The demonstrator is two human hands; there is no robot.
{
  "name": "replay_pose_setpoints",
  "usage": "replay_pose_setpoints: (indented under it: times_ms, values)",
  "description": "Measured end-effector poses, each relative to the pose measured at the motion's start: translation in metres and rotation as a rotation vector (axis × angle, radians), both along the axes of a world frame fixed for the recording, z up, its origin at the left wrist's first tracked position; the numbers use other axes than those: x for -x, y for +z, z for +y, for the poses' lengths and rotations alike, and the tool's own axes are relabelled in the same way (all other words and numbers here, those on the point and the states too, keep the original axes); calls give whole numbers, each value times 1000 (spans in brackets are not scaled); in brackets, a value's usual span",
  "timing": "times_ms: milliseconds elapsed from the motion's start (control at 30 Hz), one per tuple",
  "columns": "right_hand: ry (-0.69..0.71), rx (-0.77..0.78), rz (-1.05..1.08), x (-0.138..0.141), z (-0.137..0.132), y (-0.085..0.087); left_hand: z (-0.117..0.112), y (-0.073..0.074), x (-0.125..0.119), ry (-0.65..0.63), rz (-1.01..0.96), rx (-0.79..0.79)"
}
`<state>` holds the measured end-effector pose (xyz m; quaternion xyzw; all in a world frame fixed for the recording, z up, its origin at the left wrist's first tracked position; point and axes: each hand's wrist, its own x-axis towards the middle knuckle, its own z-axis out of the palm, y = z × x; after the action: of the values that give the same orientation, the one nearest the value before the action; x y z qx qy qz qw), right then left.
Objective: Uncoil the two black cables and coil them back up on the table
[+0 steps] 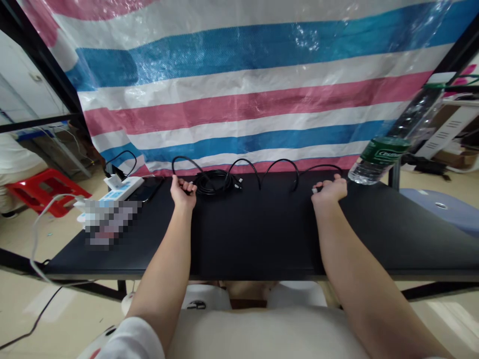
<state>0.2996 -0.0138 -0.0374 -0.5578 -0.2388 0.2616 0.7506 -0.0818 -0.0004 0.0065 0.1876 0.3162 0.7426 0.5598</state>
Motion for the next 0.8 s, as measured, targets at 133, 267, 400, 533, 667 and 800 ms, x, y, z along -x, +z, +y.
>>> replay_pose_setpoints:
  times_ms: [133, 267, 400, 533, 667, 800]
  values:
    - [54, -35, 154, 38, -8, 16, -4, -2, -20, -89, 166, -43]
    - [308, -11, 85, 65, -20, 28, -5, -8, -29, -38, 369, -102]
    - [585, 73, -72, 79, -26, 28, -5, -15, -32, 2, 561, -131]
    - [607, 116, -186, 88, -24, 26, -5, -18, -33, 118, 730, -85]
    - [292, 49, -145, 91, -18, 24, -6, -18, -29, 288, 954, -79]
    - [155, 27, -334, 99, -16, 19, -11, -16, -30, 250, 1078, -102]
